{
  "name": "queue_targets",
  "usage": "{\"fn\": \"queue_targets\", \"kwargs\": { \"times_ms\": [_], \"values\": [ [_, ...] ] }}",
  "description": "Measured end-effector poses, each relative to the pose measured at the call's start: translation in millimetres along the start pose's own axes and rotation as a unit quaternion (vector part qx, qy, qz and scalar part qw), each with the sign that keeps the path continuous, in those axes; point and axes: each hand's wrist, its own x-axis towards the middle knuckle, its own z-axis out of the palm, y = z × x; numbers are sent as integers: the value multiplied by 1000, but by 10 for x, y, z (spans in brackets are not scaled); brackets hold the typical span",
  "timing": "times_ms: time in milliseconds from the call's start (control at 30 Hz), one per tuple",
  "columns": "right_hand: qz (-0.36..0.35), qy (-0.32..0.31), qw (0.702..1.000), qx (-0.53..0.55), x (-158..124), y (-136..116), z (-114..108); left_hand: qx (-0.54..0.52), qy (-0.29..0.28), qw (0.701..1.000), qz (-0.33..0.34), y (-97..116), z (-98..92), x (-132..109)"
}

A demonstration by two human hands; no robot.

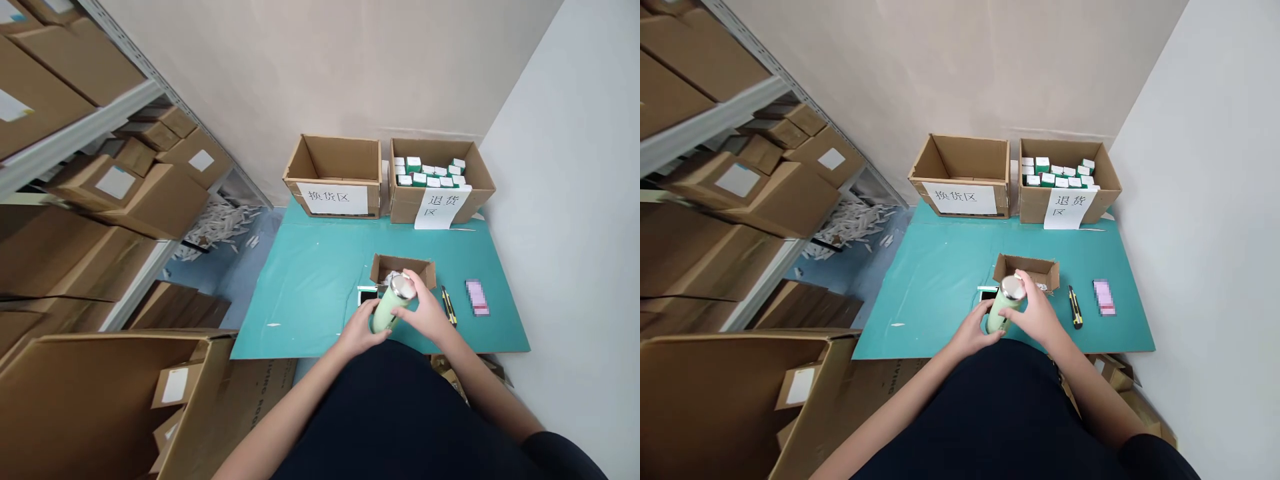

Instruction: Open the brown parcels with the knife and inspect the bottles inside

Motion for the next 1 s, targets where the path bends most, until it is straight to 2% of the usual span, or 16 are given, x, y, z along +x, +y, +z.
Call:
{"fn": "queue_targets", "kwargs": {
  "times_ms": [133, 300, 400, 500, 567, 667, 767, 900, 1000],
  "values": [
    [11, -1, 996, -89, -179, 49, 157, 39, -29, 999, 12, -156, 48, -131],
    [-36, 0, 991, -126, -324, 204, 222, 40, -35, 998, 21, -387, 1, -234],
    [-64, -3, 988, -139, -388, 251, 213, 60, 36, 998, -5, -503, -83, -234],
    [-80, -4, 986, -143, -413, 251, 223, 96, 131, 984, -78, -588, -115, -142],
    [-89, -11, 986, -143, -398, 244, 250, 106, 150, 974, -132, -629, -101, -27],
    [-110, -27, 982, -149, -339, 247, 306, 104, 122, 969, -190, -669, -78, 179],
    [-127, -39, 978, -158, -272, 271, 348, 119, 85, 964, -221, -688, -95, 352],
    [-141, -43, 974, -174, -226, 302, 379, 145, 41, 961, -232, -716, -138, 485],
    [-147, -48, 971, -183, -208, 302, 404, 156, 41, 960, -227, -759, -149, 525]
  ]
}}
